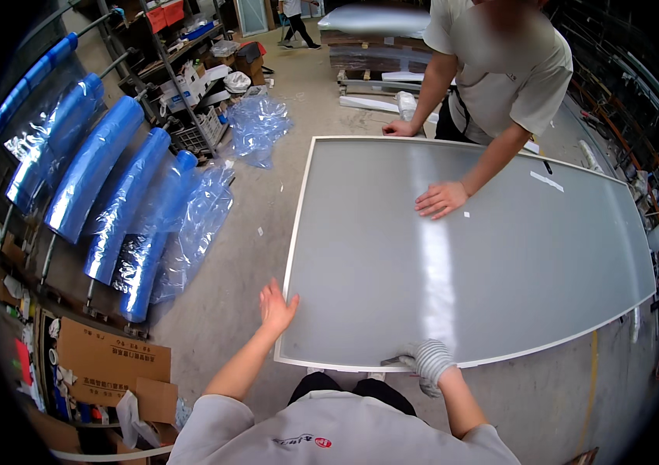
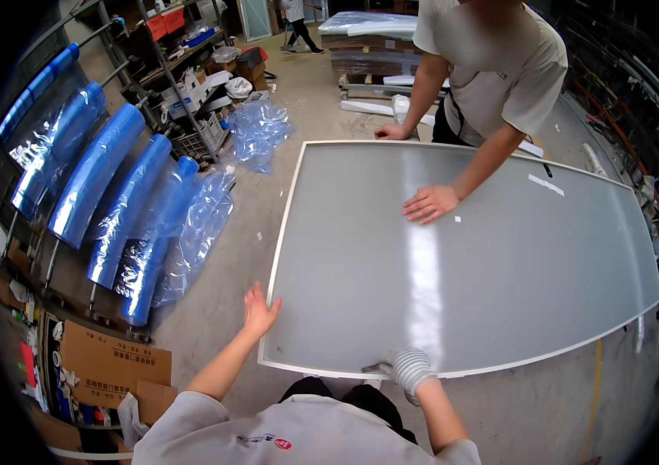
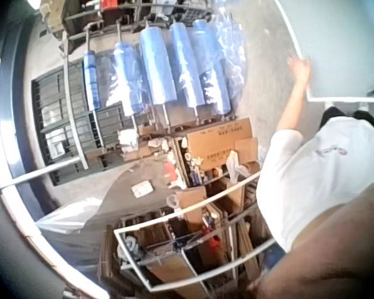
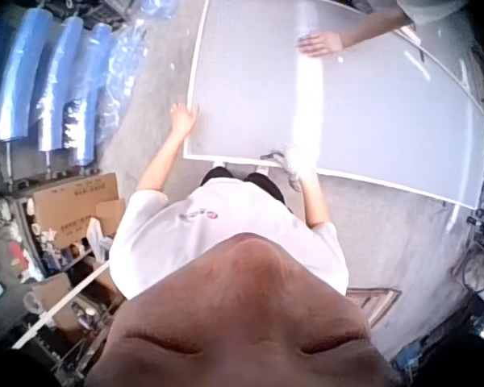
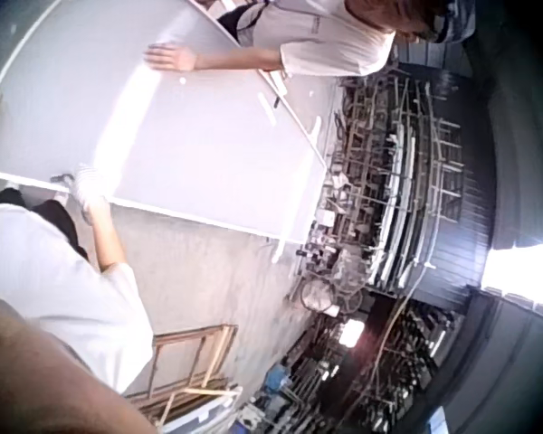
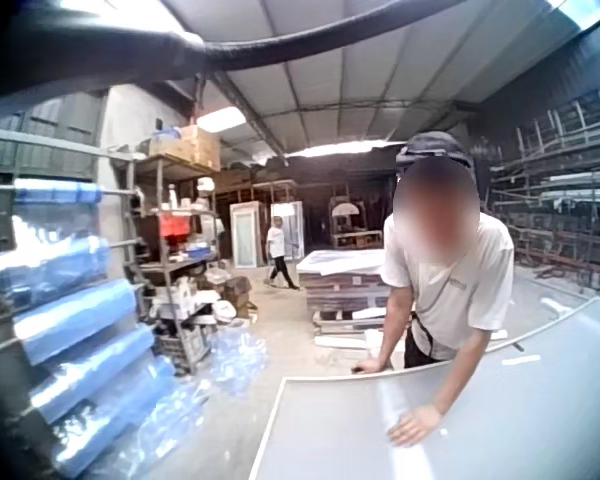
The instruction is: The person applies adhesive tape to a large grey panel and then uses a utility knife to trim the edges. They also use a power drill to work on a wooden frame and handle various components in a workshop setting.
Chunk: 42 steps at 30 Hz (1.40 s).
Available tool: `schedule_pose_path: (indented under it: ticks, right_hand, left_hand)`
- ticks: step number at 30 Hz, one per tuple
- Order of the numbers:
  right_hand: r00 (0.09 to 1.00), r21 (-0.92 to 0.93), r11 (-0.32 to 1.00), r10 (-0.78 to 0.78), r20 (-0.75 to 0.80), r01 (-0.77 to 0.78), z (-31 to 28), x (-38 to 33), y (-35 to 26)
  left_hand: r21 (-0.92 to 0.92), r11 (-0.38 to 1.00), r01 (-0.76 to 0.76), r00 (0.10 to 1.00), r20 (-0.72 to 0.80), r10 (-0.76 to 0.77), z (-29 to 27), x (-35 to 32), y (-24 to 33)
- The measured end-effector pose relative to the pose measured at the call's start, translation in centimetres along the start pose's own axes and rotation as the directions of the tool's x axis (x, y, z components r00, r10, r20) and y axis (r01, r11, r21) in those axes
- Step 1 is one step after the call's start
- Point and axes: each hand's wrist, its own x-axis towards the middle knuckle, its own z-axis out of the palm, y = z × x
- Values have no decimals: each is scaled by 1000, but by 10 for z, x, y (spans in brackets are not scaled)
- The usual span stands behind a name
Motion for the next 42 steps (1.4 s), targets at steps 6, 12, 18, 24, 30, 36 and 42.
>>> schedule_pose_path:
  ticks: [6, 12, 18, 24, 30, 36, 42]
  right_hand:
    - [949, -148, 942, -311, -57, 300, 15, 35, -35]
    - [909, -172, 895, -417, 8, 412, 32, 78, -76]
    - [920, -22, 921, -390, -39, 389, 51, 117, -119]
    - [906, 84, 914, -404, 127, 396, 50, 126, -125]
    - [940, -35, 979, -185, 286, 203, 8, 79, -45]
    - [927, -63, 925, -375, -10, 374, 26, 71, -34]
    - [894, 16, 895, -445, -57, 446, 46, 118, -97]
  left_hand:
    - [26, 991, 130, 985, 114, -132, 54, 28, -14]
    - [-42, 992, 122, 992, 14, -122, 76, 80, 1]
    - [34, 985, 171, 981, 87, -173, 76, 88, 4]
    - [58, 977, 203, 968, 140, -209, 62, 92, 16]
    - [135, 974, 182, 978, 78, -193, 66, 90, 7]
    - [99, 983, 153, 986, 53, -159, 68, 91, 10]
    - [103, 980, 171, 984, 36, -175, 68, 94, 13]
